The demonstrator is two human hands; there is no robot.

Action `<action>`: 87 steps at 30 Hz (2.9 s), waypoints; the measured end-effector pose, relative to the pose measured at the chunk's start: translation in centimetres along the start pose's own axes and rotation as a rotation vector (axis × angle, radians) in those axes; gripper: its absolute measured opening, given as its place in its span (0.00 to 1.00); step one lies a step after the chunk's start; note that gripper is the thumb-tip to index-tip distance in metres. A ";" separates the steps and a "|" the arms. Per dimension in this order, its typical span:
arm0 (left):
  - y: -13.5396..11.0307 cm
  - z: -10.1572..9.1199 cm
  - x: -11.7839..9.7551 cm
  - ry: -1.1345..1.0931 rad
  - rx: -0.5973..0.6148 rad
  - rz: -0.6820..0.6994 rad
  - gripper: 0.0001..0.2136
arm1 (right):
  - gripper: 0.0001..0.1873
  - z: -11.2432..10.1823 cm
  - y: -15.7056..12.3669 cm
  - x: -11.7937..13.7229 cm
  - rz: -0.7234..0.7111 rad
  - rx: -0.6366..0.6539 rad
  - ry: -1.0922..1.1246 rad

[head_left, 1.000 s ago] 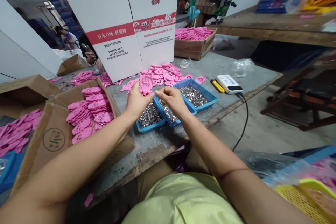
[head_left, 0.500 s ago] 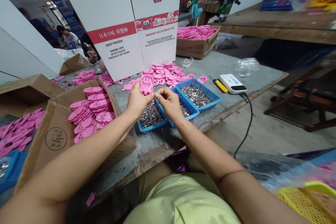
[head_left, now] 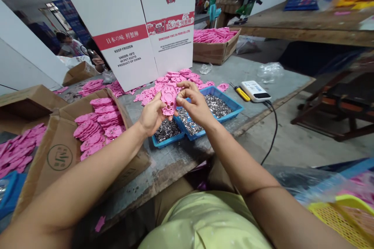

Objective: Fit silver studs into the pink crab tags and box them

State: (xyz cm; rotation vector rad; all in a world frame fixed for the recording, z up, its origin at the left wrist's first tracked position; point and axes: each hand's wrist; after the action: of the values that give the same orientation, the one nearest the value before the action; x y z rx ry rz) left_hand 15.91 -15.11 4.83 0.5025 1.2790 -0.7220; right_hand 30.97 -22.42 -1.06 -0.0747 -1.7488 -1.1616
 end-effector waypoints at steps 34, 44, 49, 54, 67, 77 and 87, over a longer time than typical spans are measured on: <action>-0.1 -0.1 0.4 0.106 0.052 -0.011 0.22 | 0.07 -1.8 2.4 1.4 0.051 0.430 -0.158; 0.0 -0.2 0.5 0.081 0.049 -0.020 0.17 | 0.07 -1.1 2.1 1.2 0.087 0.361 -0.174; 0.1 -0.2 0.6 0.089 0.040 -0.015 0.15 | 0.08 -0.6 1.6 1.1 0.113 0.267 -0.076; 0.1 0.0 0.5 0.104 0.024 -0.010 0.18 | 0.06 -0.1 0.9 0.4 0.235 0.144 0.096; 0.1 0.1 0.1 0.122 0.036 0.025 0.18 | 0.11 -0.7 0.6 -1.2 0.165 -0.106 0.155; 0.0 -0.1 0.4 0.194 -0.015 0.093 0.15 | 0.09 -1.9 -0.6 -4.7 0.410 0.401 -0.694; 0.3 -0.3 0.1 0.061 -0.012 -0.052 0.12 | 0.14 -0.6 -1.7 -4.3 0.352 0.711 -1.002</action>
State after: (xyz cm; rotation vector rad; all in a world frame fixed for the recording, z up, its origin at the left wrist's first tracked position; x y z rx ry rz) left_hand 15.99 -14.73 4.63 0.4862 1.3570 -0.7464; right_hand 32.66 -21.92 -5.32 -0.5824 -2.7756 -0.1416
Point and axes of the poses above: each hand's wrist, its own y-axis towards the middle knuckle, its own z-axis out of the palm, x = y × z, and after that the axes turned 8 degrees about -x, right-handed
